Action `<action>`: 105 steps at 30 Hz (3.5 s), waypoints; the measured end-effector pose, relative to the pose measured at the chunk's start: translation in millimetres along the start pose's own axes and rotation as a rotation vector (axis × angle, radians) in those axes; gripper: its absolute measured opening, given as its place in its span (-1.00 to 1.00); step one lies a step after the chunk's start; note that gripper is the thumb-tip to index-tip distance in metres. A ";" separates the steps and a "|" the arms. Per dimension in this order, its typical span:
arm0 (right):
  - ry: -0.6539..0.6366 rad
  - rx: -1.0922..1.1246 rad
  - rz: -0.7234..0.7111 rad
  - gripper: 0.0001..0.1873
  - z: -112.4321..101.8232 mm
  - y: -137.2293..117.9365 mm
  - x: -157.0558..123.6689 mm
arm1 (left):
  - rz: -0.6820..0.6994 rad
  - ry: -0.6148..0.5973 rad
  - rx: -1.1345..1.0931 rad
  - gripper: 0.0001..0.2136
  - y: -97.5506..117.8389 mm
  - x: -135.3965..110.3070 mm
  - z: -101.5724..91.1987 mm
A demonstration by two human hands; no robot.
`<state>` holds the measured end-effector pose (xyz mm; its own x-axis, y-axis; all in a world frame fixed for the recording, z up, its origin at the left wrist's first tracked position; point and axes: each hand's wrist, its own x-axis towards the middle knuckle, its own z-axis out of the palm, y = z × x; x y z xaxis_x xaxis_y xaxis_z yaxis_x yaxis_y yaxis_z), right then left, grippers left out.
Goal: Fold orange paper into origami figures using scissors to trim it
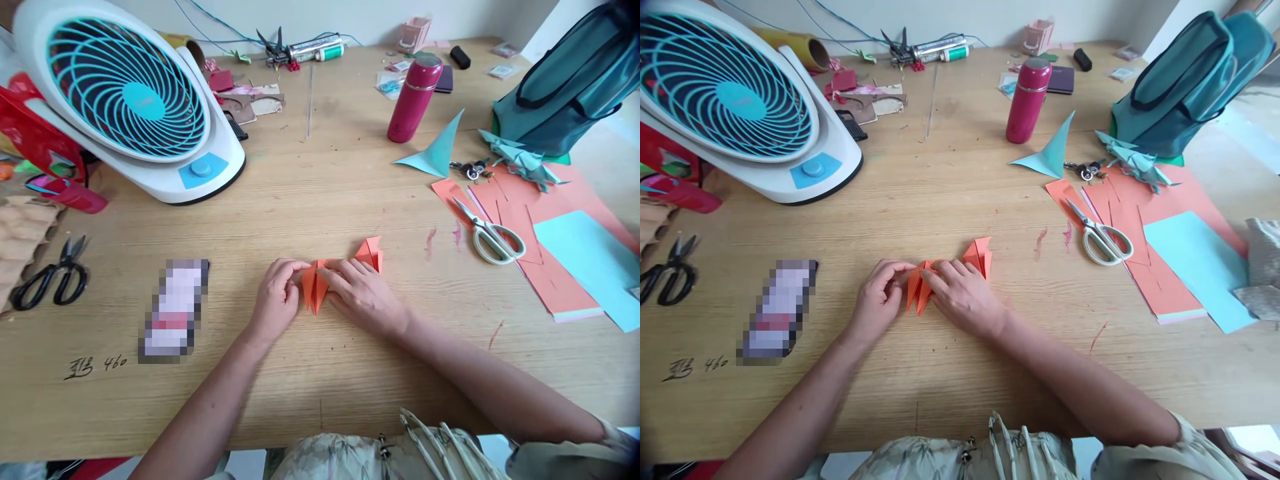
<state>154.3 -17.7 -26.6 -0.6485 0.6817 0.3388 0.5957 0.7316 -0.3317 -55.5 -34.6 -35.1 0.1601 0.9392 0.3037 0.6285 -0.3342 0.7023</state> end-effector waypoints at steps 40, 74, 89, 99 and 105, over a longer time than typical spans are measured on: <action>-0.036 0.204 0.091 -0.77 -23.5 0.2 -67.5 | 0.245 -0.407 0.029 -0.90 28.3 -15.3 8.2; -0.079 0.284 0.169 -0.88 -22.2 7.6 -59.6 | -0.048 -0.455 -0.121 -0.79 37.5 -9.0 1.7; 0.026 0.373 0.338 -0.78 -19.6 5.2 -59.1 | 0.070 -0.377 -0.009 -0.77 37.0 -10.7 4.0; -0.016 0.276 0.237 -0.91 -22.6 5.3 -53.9 | 0.206 -0.351 0.061 -0.95 32.8 -12.8 7.0; -0.034 0.251 0.219 -0.91 -21.1 5.5 -55.7 | 0.453 -0.260 0.201 -0.82 35.0 -25.3 7.9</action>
<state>203.7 -51.3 -28.7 -0.5363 0.8181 0.2074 0.5896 0.5390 -0.6016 -31.6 -69.4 -23.3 0.6146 0.7019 0.3600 0.5819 -0.7115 0.3939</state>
